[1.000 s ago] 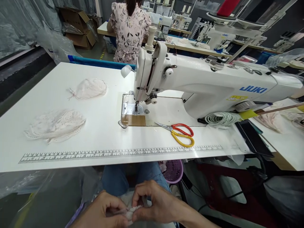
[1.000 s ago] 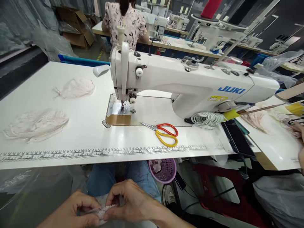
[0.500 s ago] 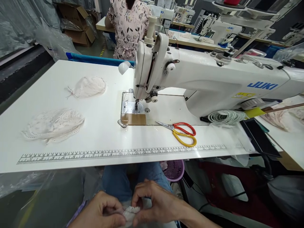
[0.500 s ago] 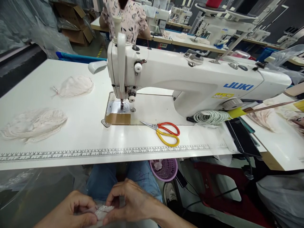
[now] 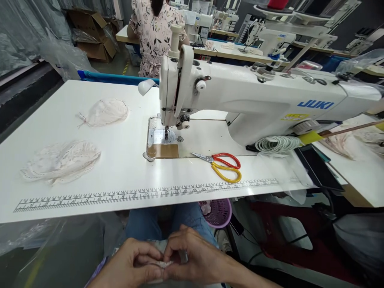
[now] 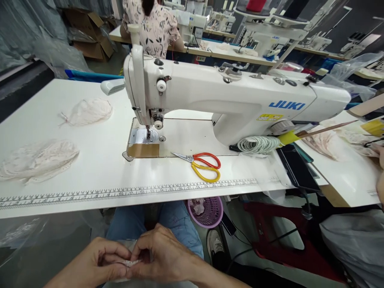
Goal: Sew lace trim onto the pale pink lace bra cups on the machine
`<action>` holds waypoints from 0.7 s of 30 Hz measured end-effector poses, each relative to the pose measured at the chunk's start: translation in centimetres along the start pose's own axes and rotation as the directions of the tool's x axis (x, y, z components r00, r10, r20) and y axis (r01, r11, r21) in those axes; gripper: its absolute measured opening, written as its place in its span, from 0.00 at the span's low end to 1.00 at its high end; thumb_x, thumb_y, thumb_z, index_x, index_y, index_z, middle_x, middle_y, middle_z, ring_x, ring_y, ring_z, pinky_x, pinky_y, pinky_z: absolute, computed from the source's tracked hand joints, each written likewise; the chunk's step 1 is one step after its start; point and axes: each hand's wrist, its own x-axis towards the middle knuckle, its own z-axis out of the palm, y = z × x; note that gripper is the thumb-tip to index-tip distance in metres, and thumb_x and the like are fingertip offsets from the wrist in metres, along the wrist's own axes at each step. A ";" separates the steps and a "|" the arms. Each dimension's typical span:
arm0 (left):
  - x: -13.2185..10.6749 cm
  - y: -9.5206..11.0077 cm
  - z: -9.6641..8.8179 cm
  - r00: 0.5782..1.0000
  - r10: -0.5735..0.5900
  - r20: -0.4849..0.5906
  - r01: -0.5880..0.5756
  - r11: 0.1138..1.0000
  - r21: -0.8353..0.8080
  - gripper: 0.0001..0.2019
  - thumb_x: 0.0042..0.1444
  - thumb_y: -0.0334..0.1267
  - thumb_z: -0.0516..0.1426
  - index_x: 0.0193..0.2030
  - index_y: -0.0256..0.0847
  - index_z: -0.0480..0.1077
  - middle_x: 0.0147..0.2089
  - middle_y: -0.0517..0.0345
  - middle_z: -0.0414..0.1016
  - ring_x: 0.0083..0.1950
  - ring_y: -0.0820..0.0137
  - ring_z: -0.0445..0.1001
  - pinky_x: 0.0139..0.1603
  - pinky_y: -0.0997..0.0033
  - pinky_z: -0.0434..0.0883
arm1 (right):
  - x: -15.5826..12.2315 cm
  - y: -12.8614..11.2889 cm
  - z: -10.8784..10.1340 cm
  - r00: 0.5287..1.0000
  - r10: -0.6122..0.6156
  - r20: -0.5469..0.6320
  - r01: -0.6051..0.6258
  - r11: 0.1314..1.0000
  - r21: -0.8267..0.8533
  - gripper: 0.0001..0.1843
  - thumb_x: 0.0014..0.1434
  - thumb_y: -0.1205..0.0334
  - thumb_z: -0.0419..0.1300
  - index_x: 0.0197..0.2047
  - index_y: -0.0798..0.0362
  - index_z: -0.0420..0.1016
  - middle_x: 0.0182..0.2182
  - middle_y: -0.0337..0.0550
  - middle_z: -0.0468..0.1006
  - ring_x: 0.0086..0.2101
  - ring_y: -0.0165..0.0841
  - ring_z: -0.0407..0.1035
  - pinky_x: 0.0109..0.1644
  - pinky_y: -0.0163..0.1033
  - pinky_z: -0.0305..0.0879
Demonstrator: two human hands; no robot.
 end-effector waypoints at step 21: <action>1.0 -2.8 0.2 0.993 -0.106 -0.051 0.112 0.987 0.118 0.32 0.34 0.68 0.63 0.27 0.35 0.70 0.15 0.69 0.54 0.18 0.80 0.44 0.20 0.74 0.42 | -1.7 0.9 -0.6 0.998 -0.047 0.039 0.043 0.995 0.095 0.07 0.55 0.60 0.64 0.32 0.56 0.76 0.27 0.36 0.75 0.29 0.25 0.68 0.41 0.31 0.61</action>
